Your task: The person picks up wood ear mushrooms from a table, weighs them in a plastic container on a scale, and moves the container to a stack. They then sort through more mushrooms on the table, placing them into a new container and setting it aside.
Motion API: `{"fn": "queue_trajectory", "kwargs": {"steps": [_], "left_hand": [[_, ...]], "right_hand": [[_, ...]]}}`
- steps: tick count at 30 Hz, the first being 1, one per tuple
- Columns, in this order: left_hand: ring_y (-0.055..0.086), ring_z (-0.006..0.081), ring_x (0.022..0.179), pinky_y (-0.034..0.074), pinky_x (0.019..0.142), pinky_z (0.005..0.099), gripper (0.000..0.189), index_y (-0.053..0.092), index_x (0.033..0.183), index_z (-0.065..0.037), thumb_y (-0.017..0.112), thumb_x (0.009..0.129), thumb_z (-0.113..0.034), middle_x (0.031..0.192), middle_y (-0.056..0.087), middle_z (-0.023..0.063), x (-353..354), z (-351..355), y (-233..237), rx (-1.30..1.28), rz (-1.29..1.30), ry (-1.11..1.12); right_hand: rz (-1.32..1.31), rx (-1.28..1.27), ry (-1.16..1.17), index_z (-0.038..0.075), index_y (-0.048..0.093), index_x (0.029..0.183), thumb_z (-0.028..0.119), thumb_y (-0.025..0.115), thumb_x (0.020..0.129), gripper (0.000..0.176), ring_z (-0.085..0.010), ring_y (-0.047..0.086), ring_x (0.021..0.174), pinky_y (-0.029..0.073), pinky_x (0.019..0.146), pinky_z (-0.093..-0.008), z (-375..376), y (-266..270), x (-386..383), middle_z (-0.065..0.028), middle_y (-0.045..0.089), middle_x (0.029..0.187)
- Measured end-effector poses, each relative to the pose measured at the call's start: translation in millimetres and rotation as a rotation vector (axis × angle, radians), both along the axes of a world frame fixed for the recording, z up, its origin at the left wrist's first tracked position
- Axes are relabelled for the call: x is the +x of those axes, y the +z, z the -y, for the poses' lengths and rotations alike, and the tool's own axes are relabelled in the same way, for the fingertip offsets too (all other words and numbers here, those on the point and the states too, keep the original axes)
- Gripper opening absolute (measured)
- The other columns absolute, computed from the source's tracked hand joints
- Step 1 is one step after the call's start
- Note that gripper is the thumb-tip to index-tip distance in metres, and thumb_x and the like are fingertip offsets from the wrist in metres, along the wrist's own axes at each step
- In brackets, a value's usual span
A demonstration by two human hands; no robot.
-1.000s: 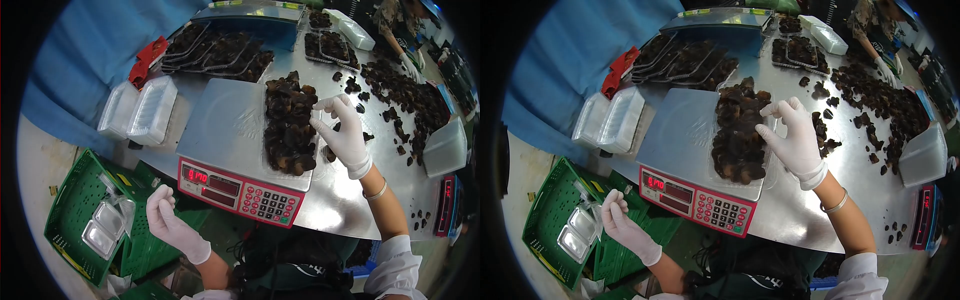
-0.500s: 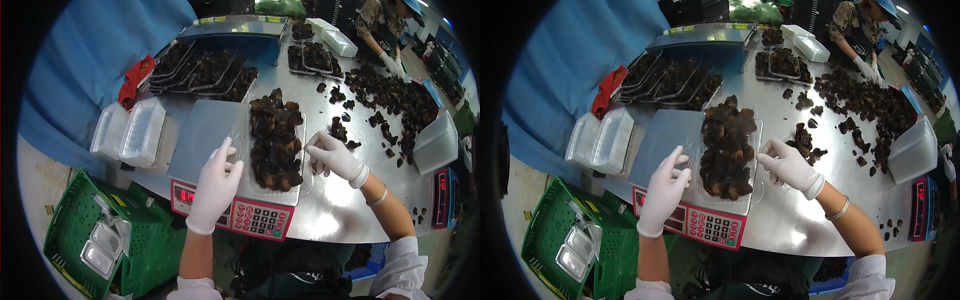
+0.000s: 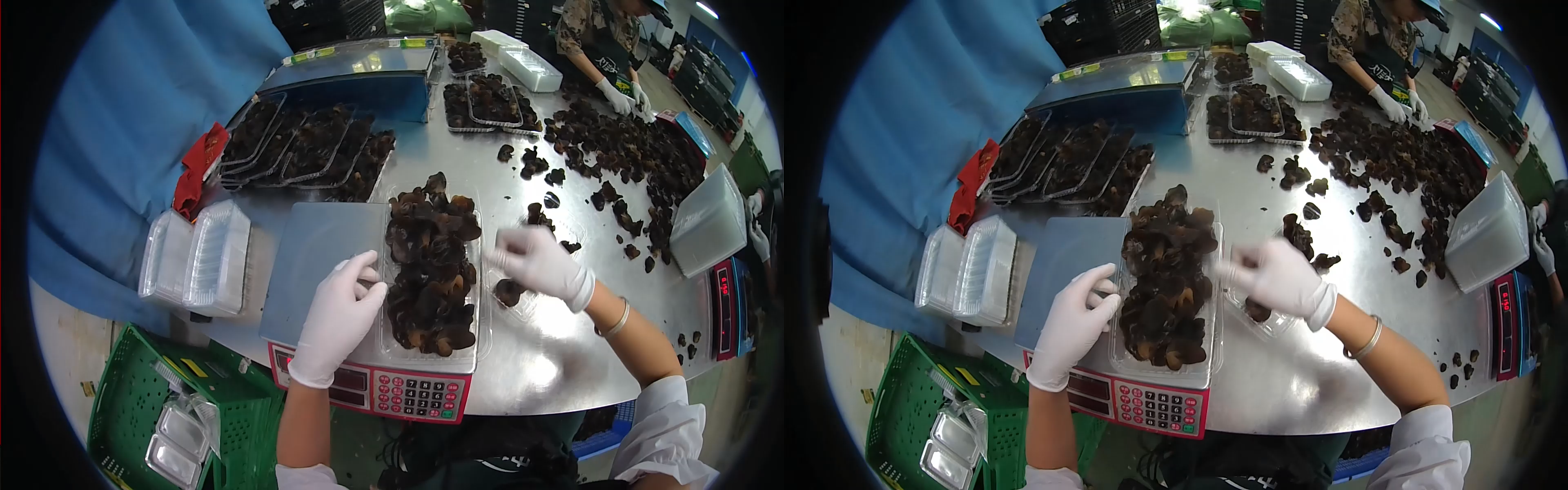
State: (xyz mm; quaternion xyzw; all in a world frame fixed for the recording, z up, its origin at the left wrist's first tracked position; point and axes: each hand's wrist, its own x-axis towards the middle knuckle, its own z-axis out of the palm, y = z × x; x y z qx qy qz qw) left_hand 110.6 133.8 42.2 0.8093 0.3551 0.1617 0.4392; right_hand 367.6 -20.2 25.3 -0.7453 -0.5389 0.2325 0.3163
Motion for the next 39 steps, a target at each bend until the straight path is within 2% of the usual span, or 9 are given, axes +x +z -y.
{"fn": "queue_trajectory", "kwargs": {"steps": [6, 14, 17, 19, 23, 30, 33, 35, 39], "left_hand": [[0.062, 0.0176, 0.098, 0.049, 0.081, 0.0287, 0.038, 0.062, 0.126, -0.004, 0.066, 0.089, -0.01, 0.118, 0.062, 0.0091, 29, -5, 12, 0.348, 0.083, 0.037], [0.058, 0.0333, 0.114, 0.044, 0.102, 0.0403, 0.035, 0.065, 0.12, -0.005, 0.069, 0.088, -0.019, 0.121, 0.063, 0.0135, 47, -26, 17, 0.479, 0.11, -0.024], [0.061, 0.0289, 0.112, 0.045, 0.1, 0.0385, 0.038, 0.065, 0.121, -0.004, 0.072, 0.089, -0.022, 0.118, 0.066, 0.0134, 53, -25, 21, 0.435, 0.22, -0.078], [0.066, 0.0225, 0.105, 0.047, 0.096, 0.0354, 0.043, 0.065, 0.124, -0.002, 0.075, 0.088, -0.023, 0.114, 0.071, 0.0131, 57, -16, 26, 0.027, 0.276, -0.076], [0.063, 0.0073, 0.078, 0.05, 0.071, 0.0245, 0.026, 0.073, 0.108, 0.001, 0.075, 0.089, -0.016, 0.085, 0.073, 0.0035, 62, -7, 29, 0.021, 0.291, -0.064], [0.06, 0.0041, 0.072, 0.047, 0.064, 0.0218, 0.017, 0.075, 0.101, 0.002, 0.072, 0.089, -0.01, 0.079, 0.07, -0.0023, 56, -7, 19, -0.122, 0.404, 0.051], [0.059, 0.0046, 0.073, 0.046, 0.065, 0.0214, 0.015, 0.075, 0.101, 0.0, 0.072, 0.089, -0.007, 0.079, 0.069, -0.0012, 65, -20, 14, 0.064, 0.49, 0.128], [0.058, 0.0053, 0.074, 0.045, 0.067, 0.0207, 0.017, 0.075, 0.105, -0.002, 0.072, 0.088, -0.005, 0.083, 0.069, 0.0016, 71, -27, 13, 0.681, 0.513, 0.08], [0.057, 0.0056, 0.073, 0.045, 0.064, 0.0221, 0.022, 0.074, 0.109, -0.001, 0.074, 0.088, -0.008, 0.089, 0.069, 0.0023, 67, -29, 3, 0.289, 0.406, 0.091]], "right_hand": [[0.237, 0.399, 0.162, 0.008, 0.069, 0.101, 0.026, 0.065, 0.091, 0.021, -0.03, 0.063, 0.079, 0.052, 0.075, -0.0401, -76, 21, 8, -0.0132, 0.062, 0.085], [0.305, 0.135, 0.433, 0.011, 0.068, 0.1, 0.019, 0.073, 0.084, 0.018, -0.026, 0.062, 0.088, 0.051, 0.079, -0.0371, -97, 41, 23, -0.0092, 0.058, 0.09], [0.087, 0.243, 0.411, 0.007, 0.066, 0.097, 0.015, 0.075, 0.084, 0.018, -0.0179, 0.062, 0.08, 0.051, 0.074, -0.0318, -89, 42, 18, -0.0067, 0.06, 0.086], [-0.243, 0.299, 0.308, 0.005, 0.066, 0.099, 0.009, 0.075, 0.087, 0.015, -0.0062, 0.06, 0.076, 0.05, 0.07, -0.0237, -85, 39, 14, 0.0011, 0.064, 0.082], [-0.465, 0.262, 0.322, 0.002, 0.065, 0.102, 0.007, 0.071, 0.091, 0.014, -0.0041, 0.061, 0.078, 0.05, 0.073, -0.0207, -79, 47, -1, 0.0022, 0.067, 0.084], [-0.6, 0.233, 0.258, 0.002, 0.068, 0.112, -0.003, 0.063, 0.09, 0.023, -0.0095, 0.068, 0.078, 0.057, 0.074, -0.0224, -70, 55, 7, -0.0063, 0.073, 0.089], [-0.515, 0.412, 0.087, 0.003, 0.068, 0.114, 0.006, 0.062, 0.095, 0.02, -0.0111, 0.068, 0.083, 0.057, 0.077, -0.0255, -87, 26, 43, -0.009, 0.073, 0.099], [-0.35, 0.448, 0.075, 0.003, 0.068, 0.114, 0.006, 0.062, 0.094, 0.021, -0.0161, 0.067, 0.09, 0.056, 0.084, -0.0298, -98, 13, 53, -0.0097, 0.072, 0.102], [0.238, 0.458, 0.308, 0.008, 0.063, 0.124, 0.002, 0.063, 0.088, 0.037, -0.0281, 0.055, 0.123, 0.042, 0.11, -0.039, -97, 12, 43, -0.0082, 0.065, 0.125]]}}
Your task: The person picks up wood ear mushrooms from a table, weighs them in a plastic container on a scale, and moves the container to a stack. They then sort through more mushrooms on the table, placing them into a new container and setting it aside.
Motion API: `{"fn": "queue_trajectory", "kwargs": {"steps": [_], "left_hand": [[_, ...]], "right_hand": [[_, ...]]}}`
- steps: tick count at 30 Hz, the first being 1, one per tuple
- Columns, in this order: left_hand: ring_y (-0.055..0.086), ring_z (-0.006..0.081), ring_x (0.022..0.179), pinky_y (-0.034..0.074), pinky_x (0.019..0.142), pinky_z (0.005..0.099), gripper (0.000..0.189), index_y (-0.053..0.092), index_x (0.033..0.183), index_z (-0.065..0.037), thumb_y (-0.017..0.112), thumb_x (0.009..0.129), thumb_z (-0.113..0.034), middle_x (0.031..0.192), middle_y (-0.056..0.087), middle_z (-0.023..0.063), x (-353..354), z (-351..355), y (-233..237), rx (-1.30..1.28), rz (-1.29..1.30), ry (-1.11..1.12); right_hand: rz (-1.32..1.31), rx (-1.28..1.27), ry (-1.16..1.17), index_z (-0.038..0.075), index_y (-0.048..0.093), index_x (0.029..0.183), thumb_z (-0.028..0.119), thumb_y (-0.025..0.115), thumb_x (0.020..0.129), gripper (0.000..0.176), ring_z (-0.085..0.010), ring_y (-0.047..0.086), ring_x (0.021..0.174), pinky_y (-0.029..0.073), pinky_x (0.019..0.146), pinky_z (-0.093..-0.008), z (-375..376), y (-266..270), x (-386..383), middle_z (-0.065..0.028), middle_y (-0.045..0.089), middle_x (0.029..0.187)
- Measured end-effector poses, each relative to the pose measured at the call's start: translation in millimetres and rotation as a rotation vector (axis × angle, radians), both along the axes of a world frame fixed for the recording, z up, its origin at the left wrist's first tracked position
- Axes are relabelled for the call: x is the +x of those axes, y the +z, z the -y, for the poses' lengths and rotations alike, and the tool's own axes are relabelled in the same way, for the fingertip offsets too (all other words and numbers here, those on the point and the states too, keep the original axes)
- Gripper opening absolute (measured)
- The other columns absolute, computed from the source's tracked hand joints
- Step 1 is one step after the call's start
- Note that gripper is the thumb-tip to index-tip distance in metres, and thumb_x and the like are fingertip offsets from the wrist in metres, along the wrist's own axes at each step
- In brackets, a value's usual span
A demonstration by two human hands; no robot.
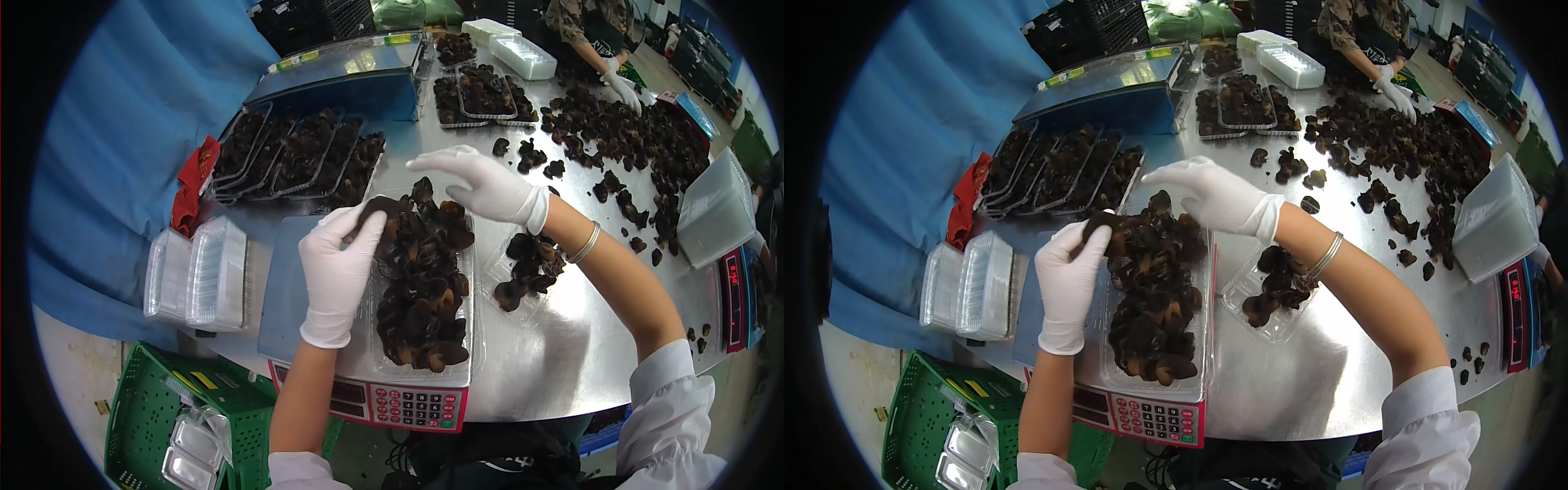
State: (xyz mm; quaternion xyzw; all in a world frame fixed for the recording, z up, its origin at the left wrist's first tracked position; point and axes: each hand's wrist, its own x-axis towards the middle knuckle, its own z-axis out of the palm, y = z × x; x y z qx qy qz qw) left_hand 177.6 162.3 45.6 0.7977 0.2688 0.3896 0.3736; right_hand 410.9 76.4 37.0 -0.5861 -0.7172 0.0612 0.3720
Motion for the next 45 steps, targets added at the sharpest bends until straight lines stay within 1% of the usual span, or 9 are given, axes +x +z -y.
{"fn": "queue_trajectory", "kwargs": {"steps": [4, 11, 16, 20, 27, 32, 39, 42, 45], "left_hand": [[0.051, 0.0028, 0.062, 0.041, 0.058, 0.0197, 0.019, 0.075, 0.104, -0.001, 0.073, 0.092, -0.016, 0.078, 0.066, -0.0036, -10, 0, 7, -0.455, 0.101, -0.078], [0.05, 0.0012, 0.061, 0.039, 0.057, 0.0151, 0.024, 0.072, 0.113, -0.002, 0.072, 0.093, -0.014, 0.078, 0.065, -0.0047, -14, 5, 16, -0.53, 0.104, -0.112], [0.054, 0.0026, 0.064, 0.042, 0.056, 0.0168, 0.022, 0.072, 0.113, -0.001, 0.071, 0.092, -0.008, 0.08, 0.066, -0.0027, 3, 11, 13, -0.356, 0.156, -0.037], [0.061, 0.0056, 0.064, 0.048, 0.054, 0.0184, 0.02, 0.071, 0.111, 0.001, 0.07, 0.092, -0.007, 0.083, 0.069, 0.0015, 6, 16, 19, -0.378, 0.161, -0.062], [0.065, 0.0093, 0.066, 0.053, 0.055, 0.021, 0.022, 0.068, 0.112, 0.003, 0.07, 0.093, -0.006, 0.086, 0.071, 0.0064, 0, 56, 38, -0.458, 0.164, -0.207], [0.067, 0.0109, 0.085, 0.056, 0.073, 0.0237, 0.039, 0.06, 0.129, 0.004, 0.067, 0.092, 0.001, 0.113, 0.069, 0.0126, -12, 102, 44, -0.609, 0.177, -0.462], [0.069, 0.0137, 0.088, 0.056, 0.076, 0.0276, 0.03, 0.067, 0.119, -0.001, 0.067, 0.089, -0.004, 0.102, 0.07, 0.0094, -33, 209, -46, -0.497, -0.188, -0.833], [0.07, 0.0165, 0.085, 0.056, 0.075, 0.0279, 0.025, 0.069, 0.114, -0.003, 0.066, 0.09, -0.003, 0.099, 0.07, 0.0105, -26, 245, -81, -0.577, -0.212, -0.849], [0.07, 0.0207, 0.08, 0.056, 0.072, 0.0305, 0.02, 0.07, 0.11, -0.003, 0.066, 0.091, -0.007, 0.096, 0.07, 0.0109, -20, 267, -107, -0.492, -0.225, -0.756]], "right_hand": [[0.198, -0.083, 0.066, 0.009, 0.067, 0.114, 0.002, 0.07, 0.079, 0.036, -0.0258, 0.058, 0.111, 0.047, 0.098, -0.0381, -4, 4, -3, -0.0076, 0.067, 0.108], [-0.309, -0.08, -0.09, 0.006, 0.066, 0.103, 0.014, 0.077, 0.082, 0.026, -0.0212, 0.06, 0.085, 0.049, 0.082, -0.0341, 10, 0, -3, -0.0066, 0.063, 0.085], [0.032, -0.098, -0.054, 0.006, 0.066, 0.105, 0.021, 0.074, 0.088, 0.024, -0.0146, 0.059, 0.089, 0.048, 0.079, -0.0294, 18, 1, -6, -0.0052, 0.063, 0.089], [-0.239, -0.015, -0.215, 0.005, 0.068, 0.109, 0.022, 0.068, 0.094, 0.023, -0.0116, 0.058, 0.086, 0.048, 0.077, -0.0261, 29, 18, -12, -0.0062, 0.064, 0.094], [-0.673, -0.295, -0.017, 0.005, 0.069, 0.1, 0.028, 0.079, 0.086, 0.028, -0.0024, 0.05, 0.069, 0.041, 0.064, -0.0204, 72, 44, -59, 0.0054, 0.064, 0.079], [-0.848, -0.216, -0.073, 0.001, 0.066, 0.091, 0.018, 0.072, 0.09, 0.018, -0.0038, 0.053, 0.068, 0.046, 0.062, -0.0233, 125, 39, -63, 0.0026, 0.063, 0.074], [-0.687, 0.399, -1.096, -0.006, 0.058, 0.114, -0.002, 0.052, 0.092, 0.023, -0.0139, 0.061, 0.086, 0.05, 0.08, -0.0282, 371, -28, -58, -0.0054, 0.061, 0.095], [-0.393, 0.353, -1.417, -0.005, 0.058, 0.113, 0.006, 0.052, 0.099, 0.018, -0.0123, 0.057, 0.089, 0.047, 0.085, -0.0266, 493, -64, -86, -0.0047, 0.062, 0.1], [-0.282, -0.077, -1.736, -0.003, 0.058, 0.127, 0.011, 0.049, 0.103, 0.029, -0.0139, 0.057, 0.1, 0.046, 0.091, -0.0286, 601, -133, -122, -0.008, 0.063, 0.116]]}}
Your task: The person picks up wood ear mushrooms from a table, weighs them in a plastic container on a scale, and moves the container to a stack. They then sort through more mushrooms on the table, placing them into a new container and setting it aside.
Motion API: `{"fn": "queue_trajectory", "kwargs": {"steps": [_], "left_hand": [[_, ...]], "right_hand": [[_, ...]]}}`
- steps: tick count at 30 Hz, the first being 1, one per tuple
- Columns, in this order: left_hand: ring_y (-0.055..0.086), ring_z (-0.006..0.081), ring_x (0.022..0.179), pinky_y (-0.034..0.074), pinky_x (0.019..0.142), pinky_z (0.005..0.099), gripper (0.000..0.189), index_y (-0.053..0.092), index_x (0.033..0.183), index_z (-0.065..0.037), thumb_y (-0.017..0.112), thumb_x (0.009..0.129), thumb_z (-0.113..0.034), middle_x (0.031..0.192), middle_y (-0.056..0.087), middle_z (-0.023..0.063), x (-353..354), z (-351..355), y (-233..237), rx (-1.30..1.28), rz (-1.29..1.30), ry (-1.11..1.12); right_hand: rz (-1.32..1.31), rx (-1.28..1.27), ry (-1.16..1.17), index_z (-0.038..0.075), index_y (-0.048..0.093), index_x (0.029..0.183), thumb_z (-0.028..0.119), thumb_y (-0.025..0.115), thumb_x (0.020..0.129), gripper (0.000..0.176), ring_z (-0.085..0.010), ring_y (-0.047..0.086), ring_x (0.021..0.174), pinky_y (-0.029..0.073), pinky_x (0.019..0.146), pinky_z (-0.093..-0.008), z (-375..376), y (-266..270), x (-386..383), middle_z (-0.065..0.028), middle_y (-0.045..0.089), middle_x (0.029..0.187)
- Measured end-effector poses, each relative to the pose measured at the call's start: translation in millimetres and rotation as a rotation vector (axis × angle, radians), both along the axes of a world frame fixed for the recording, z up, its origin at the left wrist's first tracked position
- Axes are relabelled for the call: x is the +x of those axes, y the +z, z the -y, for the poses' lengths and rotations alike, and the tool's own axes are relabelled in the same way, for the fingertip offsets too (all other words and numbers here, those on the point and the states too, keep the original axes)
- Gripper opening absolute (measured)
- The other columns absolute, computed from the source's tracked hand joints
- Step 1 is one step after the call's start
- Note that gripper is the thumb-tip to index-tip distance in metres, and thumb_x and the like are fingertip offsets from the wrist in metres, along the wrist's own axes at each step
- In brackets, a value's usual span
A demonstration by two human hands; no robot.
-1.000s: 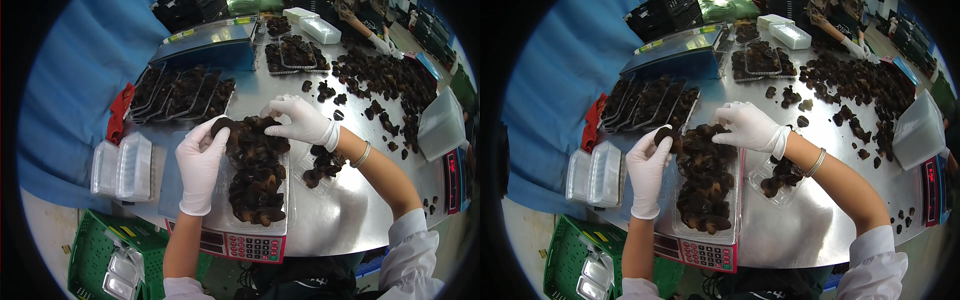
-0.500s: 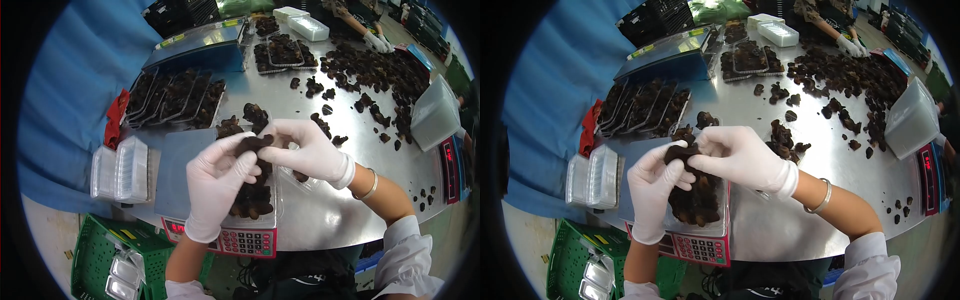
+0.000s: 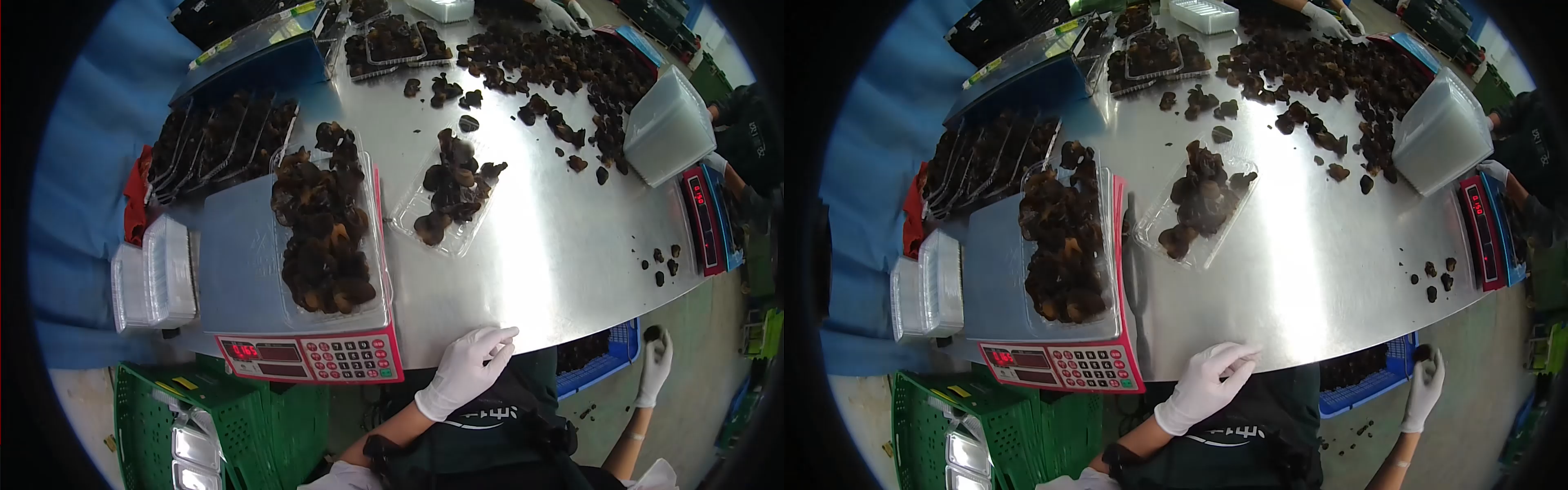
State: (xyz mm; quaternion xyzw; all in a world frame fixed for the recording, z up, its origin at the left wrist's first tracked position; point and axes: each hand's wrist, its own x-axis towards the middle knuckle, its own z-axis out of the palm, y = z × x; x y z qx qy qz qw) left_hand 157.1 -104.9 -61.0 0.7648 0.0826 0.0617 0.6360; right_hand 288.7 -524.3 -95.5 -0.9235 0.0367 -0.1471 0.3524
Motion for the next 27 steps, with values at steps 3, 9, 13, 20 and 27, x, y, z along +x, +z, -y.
{"fn": "queue_trajectory", "kwargs": {"steps": [3, 9, 13, 20, 27], "left_hand": [[0.068, 0.0217, 0.073, 0.055, 0.067, 0.0335, 0.017, 0.071, 0.104, -0.005, 0.068, 0.088, -0.008, 0.088, 0.07, 0.0087, 5, 7, -18, 0.216, 0.053, 0.095], [0.068, 0.0245, 0.073, 0.055, 0.068, 0.0366, 0.014, 0.071, 0.099, -0.007, 0.068, 0.086, -0.013, 0.086, 0.07, 0.0082, 3, 11, -33, 0.395, 0.254, 0.175], [0.069, 0.0266, 0.078, 0.056, 0.074, 0.0367, 0.014, 0.07, 0.098, -0.005, 0.067, 0.087, -0.013, 0.087, 0.071, 0.0093, -2, 9, -36, 0.39, 0.246, 0.148], [0.068, 0.029, 0.081, 0.056, 0.077, 0.0396, 0.015, 0.068, 0.098, -0.004, 0.066, 0.087, -0.013, 0.088, 0.07, 0.0117, -2, 6, -40, 0.358, 0.28, 0.105], [0.069, 0.0286, 0.08, 0.056, 0.076, 0.0393, 0.016, 0.068, 0.099, -0.003, 0.067, 0.086, -0.012, 0.088, 0.07, 0.0109, -2, 5, -39, 0.331, 0.333, 0.089]], "right_hand": [[0.017, 0.106, -0.174, -0.001, 0.058, 0.128, 0.008, 0.05, 0.102, 0.028, -0.0148, 0.057, 0.108, 0.046, 0.094, -0.0291, 18, -15, -21, -0.0099, 0.062, 0.122], [0.068, 0.398, 0.678, -0.001, 0.066, 0.11, -0.005, 0.053, 0.096, 0.02, -0.0197, 0.066, 0.092, 0.052, 0.086, -0.032, -174, 17, 54, -0.0102, 0.067, 0.106], [0.252, -0.061, 1.302, 0.005, 0.067, 0.114, -0.012, 0.057, 0.081, 0.039, -0.03, 0.061, 0.092, 0.051, 0.083, -0.0357, -346, 89, 60, -0.0122, 0.067, 0.107], [0.222, -0.569, 1.722, 0.02, 0.072, 0.112, 0.008, 0.067, 0.078, 0.036, -0.0228, 0.052, 0.096, 0.042, 0.089, -0.0386, -462, 66, 99, -0.0011, 0.067, 0.103], [-0.544, 0.354, 1.403, 0.006, 0.069, 0.121, 0.006, 0.066, 0.092, 0.03, -0.0032, 0.052, 0.076, 0.048, 0.071, -0.0222, -459, 82, 109, 0.0045, 0.061, 0.085]]}}
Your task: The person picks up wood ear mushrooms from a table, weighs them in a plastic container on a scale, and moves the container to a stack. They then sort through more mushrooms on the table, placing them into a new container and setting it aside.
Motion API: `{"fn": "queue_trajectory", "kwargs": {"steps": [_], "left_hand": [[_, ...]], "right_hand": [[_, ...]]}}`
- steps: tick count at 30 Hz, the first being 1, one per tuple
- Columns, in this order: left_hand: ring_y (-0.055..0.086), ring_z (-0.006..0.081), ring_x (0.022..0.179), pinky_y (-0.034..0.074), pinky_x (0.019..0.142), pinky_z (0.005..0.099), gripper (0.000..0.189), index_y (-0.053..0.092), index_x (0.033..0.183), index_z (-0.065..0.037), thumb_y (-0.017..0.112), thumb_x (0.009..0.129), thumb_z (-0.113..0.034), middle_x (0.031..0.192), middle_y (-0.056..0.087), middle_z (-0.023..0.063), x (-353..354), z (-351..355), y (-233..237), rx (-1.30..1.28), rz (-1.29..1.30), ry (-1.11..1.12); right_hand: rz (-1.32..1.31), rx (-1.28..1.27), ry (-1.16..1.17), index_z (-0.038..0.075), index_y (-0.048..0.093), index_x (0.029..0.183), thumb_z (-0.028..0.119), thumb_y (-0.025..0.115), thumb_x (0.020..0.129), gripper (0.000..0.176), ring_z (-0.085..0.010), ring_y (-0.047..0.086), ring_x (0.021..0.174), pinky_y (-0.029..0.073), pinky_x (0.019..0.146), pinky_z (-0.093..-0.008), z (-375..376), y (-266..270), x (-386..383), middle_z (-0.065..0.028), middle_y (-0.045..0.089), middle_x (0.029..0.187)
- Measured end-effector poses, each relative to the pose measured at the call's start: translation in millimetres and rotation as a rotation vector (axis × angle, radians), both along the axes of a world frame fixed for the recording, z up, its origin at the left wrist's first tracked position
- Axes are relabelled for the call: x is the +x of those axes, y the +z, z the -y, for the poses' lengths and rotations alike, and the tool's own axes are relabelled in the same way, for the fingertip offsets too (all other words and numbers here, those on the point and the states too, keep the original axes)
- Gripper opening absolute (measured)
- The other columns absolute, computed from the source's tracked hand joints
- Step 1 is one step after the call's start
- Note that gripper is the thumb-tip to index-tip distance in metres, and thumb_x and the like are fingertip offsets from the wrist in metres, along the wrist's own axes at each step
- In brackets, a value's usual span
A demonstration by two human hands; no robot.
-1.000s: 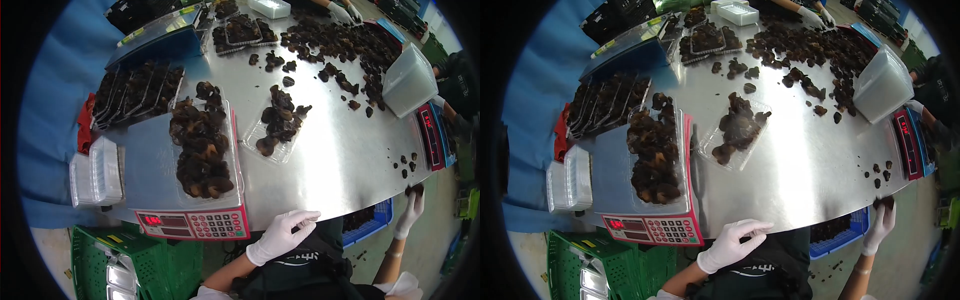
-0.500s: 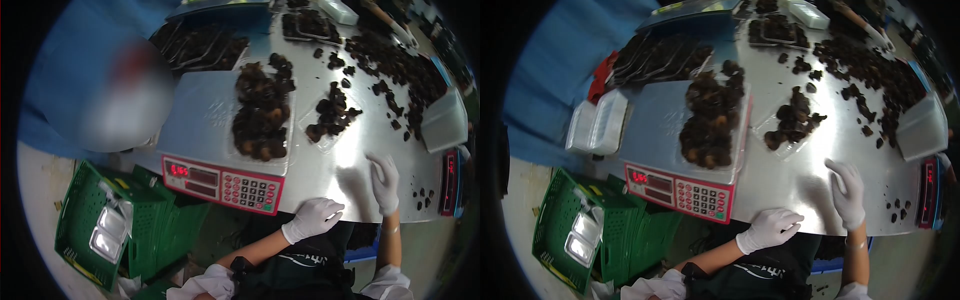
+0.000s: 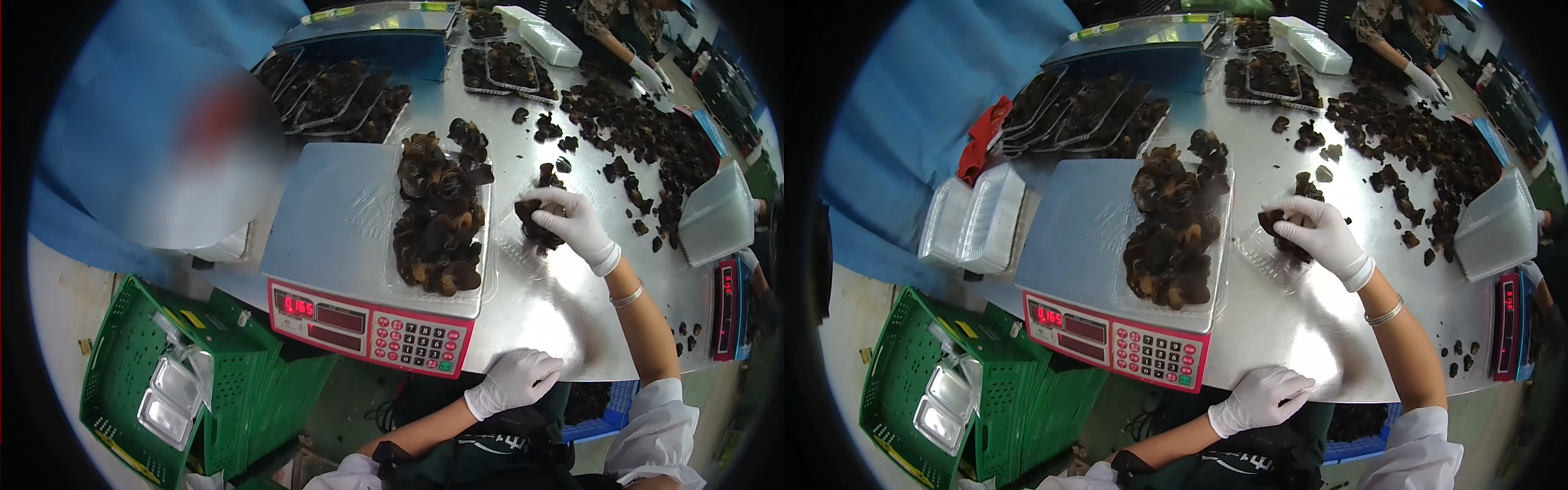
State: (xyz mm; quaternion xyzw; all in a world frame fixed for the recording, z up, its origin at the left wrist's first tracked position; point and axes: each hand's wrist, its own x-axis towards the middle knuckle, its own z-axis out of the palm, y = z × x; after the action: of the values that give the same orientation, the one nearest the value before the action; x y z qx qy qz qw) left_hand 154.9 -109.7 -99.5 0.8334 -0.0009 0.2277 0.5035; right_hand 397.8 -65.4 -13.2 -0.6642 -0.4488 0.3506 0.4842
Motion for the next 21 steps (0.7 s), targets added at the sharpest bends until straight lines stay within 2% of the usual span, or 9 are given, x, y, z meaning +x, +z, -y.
{"fn": "queue_trajectory", "kwargs": {"steps": [3, 8, 10, 11, 14, 15, 16, 18, 21], "left_hand": [[0.068, 0.0291, 0.08, 0.056, 0.076, 0.0394, 0.017, 0.068, 0.1, -0.003, 0.068, 0.086, -0.012, 0.088, 0.07, 0.0115, 0, 0, 0, -0.013, -0.002, -0.006], [0.068, 0.0302, 0.079, 0.056, 0.076, 0.0397, 0.018, 0.068, 0.102, -0.003, 0.068, 0.086, -0.012, 0.087, 0.069, 0.0127, -1, 0, 0, -0.002, 0.03, 0.007], [0.068, 0.0304, 0.078, 0.056, 0.076, 0.0398, 0.019, 0.068, 0.102, -0.002, 0.068, 0.086, -0.012, 0.087, 0.069, 0.0129, -2, 0, -1, 0.002, 0.025, 0.009], [0.068, 0.0304, 0.078, 0.056, 0.076, 0.0397, 0.019, 0.068, 0.102, -0.003, 0.068, 0.086, -0.012, 0.087, 0.069, 0.0128, -1, 0, -2, -0.011, 0.009, 0.0], [0.068, 0.0303, 0.078, 0.056, 0.076, 0.0396, 0.019, 0.068, 0.102, -0.002, 0.068, 0.086, -0.012, 0.087, 0.069, 0.0127, -3, -1, 0, -0.016, -0.005, -0.017], [0.068, 0.0302, 0.078, 0.056, 0.076, 0.0396, 0.019, 0.068, 0.102, -0.002, 0.068, 0.086, -0.012, 0.087, 0.069, 0.0127, -2, -2, 0, -0.007, 0.002, -0.02], [0.068, 0.0302, 0.078, 0.056, 0.076, 0.0396, 0.019, 0.068, 0.102, -0.002, 0.068, 0.086, -0.012, 0.087, 0.069, 0.0127, -1, -2, 0, -0.009, 0.006, -0.018], [0.069, 0.0296, 0.079, 0.056, 0.076, 0.0394, 0.019, 0.068, 0.102, -0.002, 0.068, 0.086, -0.012, 0.088, 0.07, 0.0128, -1, -2, -1, -0.017, 0.032, -0.014], [0.069, 0.0289, 0.08, 0.056, 0.077, 0.0392, 0.019, 0.068, 0.101, -0.002, 0.068, 0.085, -0.012, 0.088, 0.07, 0.0125, 0, -1, -3, -0.001, 0.027, -0.015]], "right_hand": [[-0.171, 0.105, 0.017, 0.002, 0.064, 0.127, 0.011, 0.062, 0.095, 0.033, -0.0056, 0.059, 0.093, 0.049, 0.085, -0.0227, -8, 45, -23, -0.0011, 0.068, 0.105], [-0.14, 0.183, 0.119, 0.001, 0.06, 0.132, 0.018, 0.06, 0.097, 0.039, -0.0083, 0.059, 0.103, 0.048, 0.091, -0.0262, -52, 80, -46, -0.0047, 0.066, 0.117], [-0.069, 0.184, 0.103, 0.0, 0.059, 0.133, 0.02, 0.06, 0.097, 0.041, -0.0091, 0.06, 0.103, 0.048, 0.092, -0.0261, -69, 83, -49, -0.0053, 0.066, 0.119], [0.118, 0.239, 0.057, -0.001, 0.058, 0.133, 0.02, 0.06, 0.098, 0.041, -0.0096, 0.06, 0.101, 0.047, 0.092, -0.0255, -82, 69, -41, -0.0062, 0.066, 0.122], [0.042, 0.241, -0.059, 0.001, 0.061, 0.13, 0.018, 0.059, 0.098, 0.037, -0.0096, 0.06, 0.099, 0.048, 0.089, -0.0247, -79, 74, -33, -0.0065, 0.067, 0.12], [0.16, 0.281, -0.104, 0.001, 0.066, 0.119, 0.016, 0.058, 0.097, 0.028, -0.0101, 0.061, 0.093, 0.049, 0.086, -0.0248, -76, 65, -28, -0.0068, 0.07, 0.11], [0.164, 0.279, -0.102, 0.001, 0.066, 0.119, 0.016, 0.058, 0.097, 0.028, -0.0101, 0.061, 0.093, 0.049, 0.086, -0.0248, -71, 57, -20, -0.0068, 0.07, 0.11], [0.246, 0.06, -0.112, 0.0, 0.068, 0.107, 0.014, 0.058, 0.096, 0.021, -0.0104, 0.061, 0.085, 0.05, 0.081, -0.0263, -57, 38, -6, -0.0055, 0.07, 0.097], [0.309, 0.091, -0.102, -0.001, 0.068, 0.101, 0.012, 0.058, 0.095, 0.017, -0.0104, 0.06, 0.078, 0.05, 0.076, -0.0277, -41, -2, -2, -0.0061, 0.068, 0.086]]}}
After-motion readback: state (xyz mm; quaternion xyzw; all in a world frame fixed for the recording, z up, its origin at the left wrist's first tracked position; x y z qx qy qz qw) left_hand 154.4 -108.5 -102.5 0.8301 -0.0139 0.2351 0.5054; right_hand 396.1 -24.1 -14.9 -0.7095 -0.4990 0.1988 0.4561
